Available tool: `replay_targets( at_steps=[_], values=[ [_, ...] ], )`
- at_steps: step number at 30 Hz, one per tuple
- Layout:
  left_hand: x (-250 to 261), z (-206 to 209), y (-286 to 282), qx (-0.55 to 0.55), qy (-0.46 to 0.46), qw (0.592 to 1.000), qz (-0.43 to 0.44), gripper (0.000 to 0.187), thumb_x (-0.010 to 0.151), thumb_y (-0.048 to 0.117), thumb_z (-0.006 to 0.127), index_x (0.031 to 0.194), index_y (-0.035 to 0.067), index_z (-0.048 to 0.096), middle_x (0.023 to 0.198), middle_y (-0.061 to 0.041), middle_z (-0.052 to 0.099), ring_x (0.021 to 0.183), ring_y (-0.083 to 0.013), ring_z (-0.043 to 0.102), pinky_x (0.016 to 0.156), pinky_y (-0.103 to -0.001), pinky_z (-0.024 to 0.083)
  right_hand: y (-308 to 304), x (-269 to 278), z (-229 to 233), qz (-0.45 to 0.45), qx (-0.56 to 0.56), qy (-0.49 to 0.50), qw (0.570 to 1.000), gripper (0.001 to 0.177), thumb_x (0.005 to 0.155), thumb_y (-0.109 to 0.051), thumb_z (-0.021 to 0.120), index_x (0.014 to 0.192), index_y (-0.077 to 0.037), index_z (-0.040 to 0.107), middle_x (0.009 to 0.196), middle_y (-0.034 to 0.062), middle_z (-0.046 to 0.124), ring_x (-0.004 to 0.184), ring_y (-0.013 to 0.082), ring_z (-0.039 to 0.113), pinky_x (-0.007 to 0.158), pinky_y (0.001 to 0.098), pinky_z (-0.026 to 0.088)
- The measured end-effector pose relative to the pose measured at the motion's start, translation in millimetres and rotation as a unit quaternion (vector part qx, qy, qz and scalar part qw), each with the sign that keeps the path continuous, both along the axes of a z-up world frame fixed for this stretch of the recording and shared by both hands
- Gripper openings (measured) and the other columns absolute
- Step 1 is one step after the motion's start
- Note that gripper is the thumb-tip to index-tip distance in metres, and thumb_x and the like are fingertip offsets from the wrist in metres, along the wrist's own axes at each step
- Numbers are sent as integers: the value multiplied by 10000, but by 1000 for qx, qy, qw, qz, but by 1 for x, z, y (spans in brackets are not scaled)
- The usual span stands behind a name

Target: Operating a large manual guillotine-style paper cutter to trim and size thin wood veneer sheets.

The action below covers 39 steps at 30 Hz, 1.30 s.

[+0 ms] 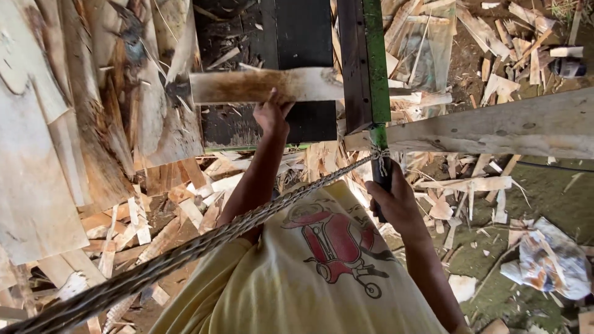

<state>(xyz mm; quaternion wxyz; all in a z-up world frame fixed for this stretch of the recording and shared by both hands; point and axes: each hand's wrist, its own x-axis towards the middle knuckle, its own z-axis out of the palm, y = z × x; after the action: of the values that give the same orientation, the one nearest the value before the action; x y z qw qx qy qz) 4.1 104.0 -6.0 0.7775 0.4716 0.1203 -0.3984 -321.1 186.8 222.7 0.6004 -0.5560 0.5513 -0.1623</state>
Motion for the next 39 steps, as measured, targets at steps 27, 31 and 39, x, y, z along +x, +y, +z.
replay_targets(
  at_steps=[27,31,39],
  values=[
    [-3,-11,-11,127,48,990,-20,398,937,158,716,1170,-158,648,1135,-249,749,870,-339,754,731,-395,633,5,-23,-243,42,-101,196,974,474,878,-284,718,1197,-6,503,762,137,669,558,238,637,486,431,532],
    [7,-25,-3,26,107,993,-45,422,951,201,722,1244,-89,635,1084,-169,721,796,-266,763,757,-423,653,-3,-18,-188,12,-107,129,986,420,855,-296,769,1072,-4,560,731,133,644,546,209,618,472,401,513],
    [28,-7,-16,-83,-244,961,-102,236,1042,170,717,1167,-31,709,1072,-224,697,900,-295,629,727,-395,522,-1,5,-22,-14,-56,127,990,332,840,-264,758,1001,-26,592,624,84,621,482,177,608,443,354,485]
  ],
)
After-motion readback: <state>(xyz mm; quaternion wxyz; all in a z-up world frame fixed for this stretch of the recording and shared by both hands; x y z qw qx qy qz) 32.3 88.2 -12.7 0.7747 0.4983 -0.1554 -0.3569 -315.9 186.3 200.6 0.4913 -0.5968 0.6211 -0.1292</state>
